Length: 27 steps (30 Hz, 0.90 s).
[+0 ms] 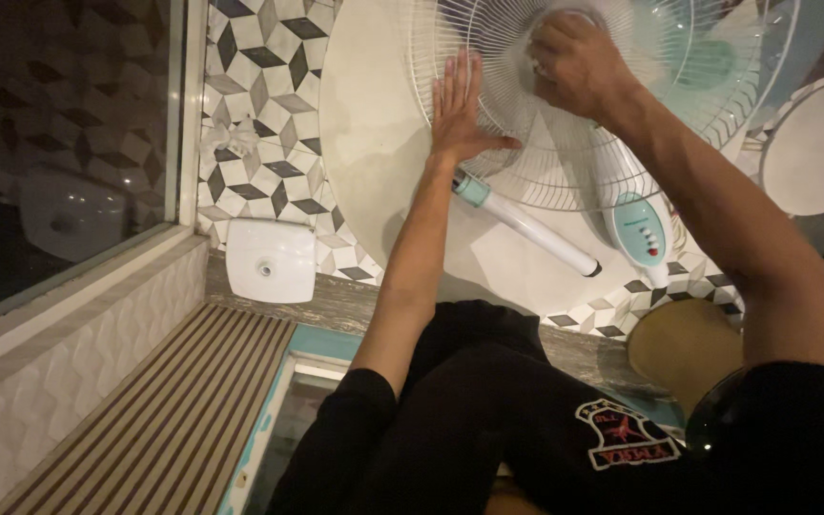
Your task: The person disassembles a standing fan by removing the water tank, detaching the fan head, unscrewing the central cap, and removing the front grille and fan blades. The components are placed on the floor.
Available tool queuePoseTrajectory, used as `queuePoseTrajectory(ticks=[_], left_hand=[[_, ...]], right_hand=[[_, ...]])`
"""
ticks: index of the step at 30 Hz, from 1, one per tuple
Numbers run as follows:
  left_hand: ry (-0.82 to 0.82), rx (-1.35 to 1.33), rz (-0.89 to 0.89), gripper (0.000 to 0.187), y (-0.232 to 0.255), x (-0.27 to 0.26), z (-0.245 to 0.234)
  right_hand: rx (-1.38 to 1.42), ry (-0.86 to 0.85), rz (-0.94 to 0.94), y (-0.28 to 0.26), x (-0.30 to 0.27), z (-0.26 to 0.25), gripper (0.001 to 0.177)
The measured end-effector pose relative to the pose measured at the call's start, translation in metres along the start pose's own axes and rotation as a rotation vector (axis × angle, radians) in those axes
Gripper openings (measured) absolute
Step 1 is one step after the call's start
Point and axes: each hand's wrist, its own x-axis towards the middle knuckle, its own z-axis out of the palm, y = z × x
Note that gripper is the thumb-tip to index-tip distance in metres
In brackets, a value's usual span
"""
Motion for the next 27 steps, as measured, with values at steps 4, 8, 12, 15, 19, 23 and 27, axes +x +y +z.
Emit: queuePoseTrajectory(ticks=[4, 8, 12, 15, 19, 23, 27], left_hand=[[0.035, -0.019, 0.004, 0.169, 0.000, -0.001, 0.001], [0.057, -0.050, 0.032, 0.170, 0.001, -0.001, -0.004], [0.076, -0.066, 0.005, 0.161, 0.008, -0.004, -0.005], [0.221, -0.067, 0.038, 0.146, 0.019, 0.003, -0.003], [0.383, -0.246, 0.213, 0.119, 0.046, 0.015, -0.023], [0.293, -0.252, 0.478, 0.088, 0.085, 0.030, -0.047], [0.198, -0.131, 0.573, 0.077, 0.099, 0.045, -0.049]], right_hand=[[-0.072, 0.084, 0.009, -0.006, -0.007, -0.009, 0.058], [0.012, 0.056, 0.222, -0.023, -0.021, -0.030, 0.070], [-0.032, 0.118, 0.326, -0.052, -0.042, -0.041, 0.072], [0.008, 0.217, 0.430, -0.072, -0.054, -0.037, 0.067], [0.016, 0.299, 0.523, -0.101, -0.059, -0.027, 0.067], [0.076, 0.316, 0.577, -0.119, -0.063, -0.019, 0.066], [0.095, 0.336, 0.620, -0.128, -0.071, -0.009, 0.061]])
